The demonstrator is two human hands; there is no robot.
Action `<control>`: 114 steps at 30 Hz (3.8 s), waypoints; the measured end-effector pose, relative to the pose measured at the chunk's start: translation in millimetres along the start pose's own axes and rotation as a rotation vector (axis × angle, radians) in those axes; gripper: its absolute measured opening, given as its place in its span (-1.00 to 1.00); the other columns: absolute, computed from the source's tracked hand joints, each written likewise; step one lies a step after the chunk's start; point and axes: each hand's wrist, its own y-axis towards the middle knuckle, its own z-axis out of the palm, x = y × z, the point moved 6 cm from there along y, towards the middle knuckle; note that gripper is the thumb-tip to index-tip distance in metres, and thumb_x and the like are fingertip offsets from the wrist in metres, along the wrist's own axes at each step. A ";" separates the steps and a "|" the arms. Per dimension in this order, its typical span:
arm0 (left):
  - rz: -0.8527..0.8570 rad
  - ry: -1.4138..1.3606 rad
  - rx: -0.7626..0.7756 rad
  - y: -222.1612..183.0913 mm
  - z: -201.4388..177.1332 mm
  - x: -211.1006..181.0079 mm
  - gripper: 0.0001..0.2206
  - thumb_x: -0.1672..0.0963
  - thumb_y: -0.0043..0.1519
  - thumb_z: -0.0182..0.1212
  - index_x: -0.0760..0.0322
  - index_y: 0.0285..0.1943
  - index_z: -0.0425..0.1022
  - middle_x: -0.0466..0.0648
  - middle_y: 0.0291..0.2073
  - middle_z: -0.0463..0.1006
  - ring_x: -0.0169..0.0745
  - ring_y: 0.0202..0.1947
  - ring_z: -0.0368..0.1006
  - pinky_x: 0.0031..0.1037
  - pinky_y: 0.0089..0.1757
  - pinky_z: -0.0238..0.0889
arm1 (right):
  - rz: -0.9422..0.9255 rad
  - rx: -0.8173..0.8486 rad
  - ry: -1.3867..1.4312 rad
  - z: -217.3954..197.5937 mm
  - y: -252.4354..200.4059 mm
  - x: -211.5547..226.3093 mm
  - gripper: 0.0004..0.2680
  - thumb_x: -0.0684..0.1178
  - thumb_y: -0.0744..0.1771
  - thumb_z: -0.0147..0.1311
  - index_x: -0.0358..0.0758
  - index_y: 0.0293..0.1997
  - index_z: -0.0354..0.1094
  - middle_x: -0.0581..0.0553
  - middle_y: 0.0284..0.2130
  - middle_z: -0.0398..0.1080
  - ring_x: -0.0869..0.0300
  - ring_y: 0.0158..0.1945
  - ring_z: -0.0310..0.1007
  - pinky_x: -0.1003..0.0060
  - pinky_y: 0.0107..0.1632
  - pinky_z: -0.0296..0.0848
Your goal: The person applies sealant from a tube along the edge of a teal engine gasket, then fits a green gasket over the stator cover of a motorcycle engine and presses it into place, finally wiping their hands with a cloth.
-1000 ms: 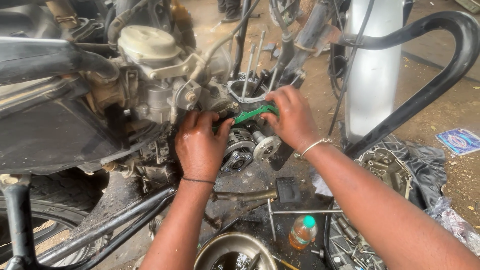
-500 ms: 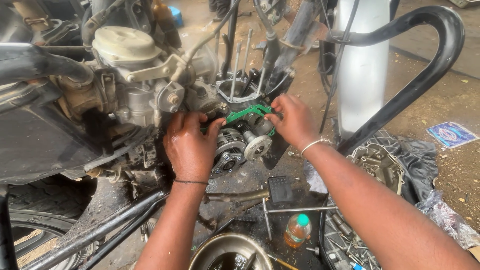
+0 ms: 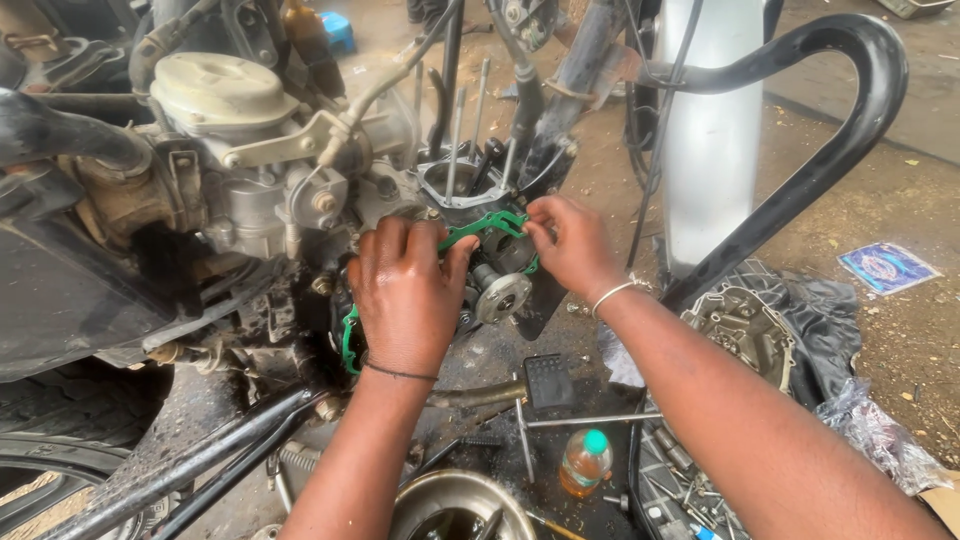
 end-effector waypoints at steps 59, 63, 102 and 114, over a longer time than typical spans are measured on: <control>-0.275 -0.434 -0.047 11.1 10.4 11.2 -0.78 0.10 0.17 0.50 0.32 -0.34 0.56 -0.05 -0.43 0.50 -0.25 -0.44 0.49 -0.40 -0.34 0.34 | 0.764 -0.132 0.278 83.6 -66.1 -88.3 -0.87 -0.32 0.24 0.17 -0.39 -0.18 0.50 -0.17 -0.38 0.59 0.21 -0.31 0.61 0.31 -0.22 0.55; -0.273 -0.436 -0.063 10.1 11.4 14.9 -0.79 0.11 0.18 0.50 0.32 -0.33 0.56 -0.05 -0.43 0.51 -0.26 -0.44 0.48 -0.41 -0.34 0.34 | 0.724 -0.118 0.239 78.7 -71.9 -90.2 -0.83 -0.33 0.22 0.15 -0.40 -0.15 0.45 -0.16 -0.37 0.59 0.19 -0.28 0.61 0.31 -0.19 0.54; -0.239 -0.516 -0.067 5.3 5.3 24.0 -0.77 0.08 0.28 0.41 0.34 -0.31 0.56 -0.06 -0.44 0.53 -0.34 -0.48 0.47 -0.46 -0.38 0.30 | 0.729 1.098 0.328 142.6 -107.4 -40.1 -0.64 0.04 0.28 0.05 0.07 0.24 0.35 0.09 -0.09 0.59 0.36 -0.16 0.56 0.35 -0.21 0.49; -0.182 -0.495 0.067 -70.8 -51.6 -9.8 -0.86 0.15 0.29 0.32 0.39 -0.16 0.54 -0.02 -0.45 0.51 -0.33 -0.54 0.42 -0.51 -0.45 0.28 | 0.661 1.067 0.464 157.6 -113.6 -61.8 -0.70 0.00 0.29 0.15 -0.14 0.13 0.43 -0.01 -0.15 0.62 0.31 -0.18 0.60 0.35 -0.24 0.53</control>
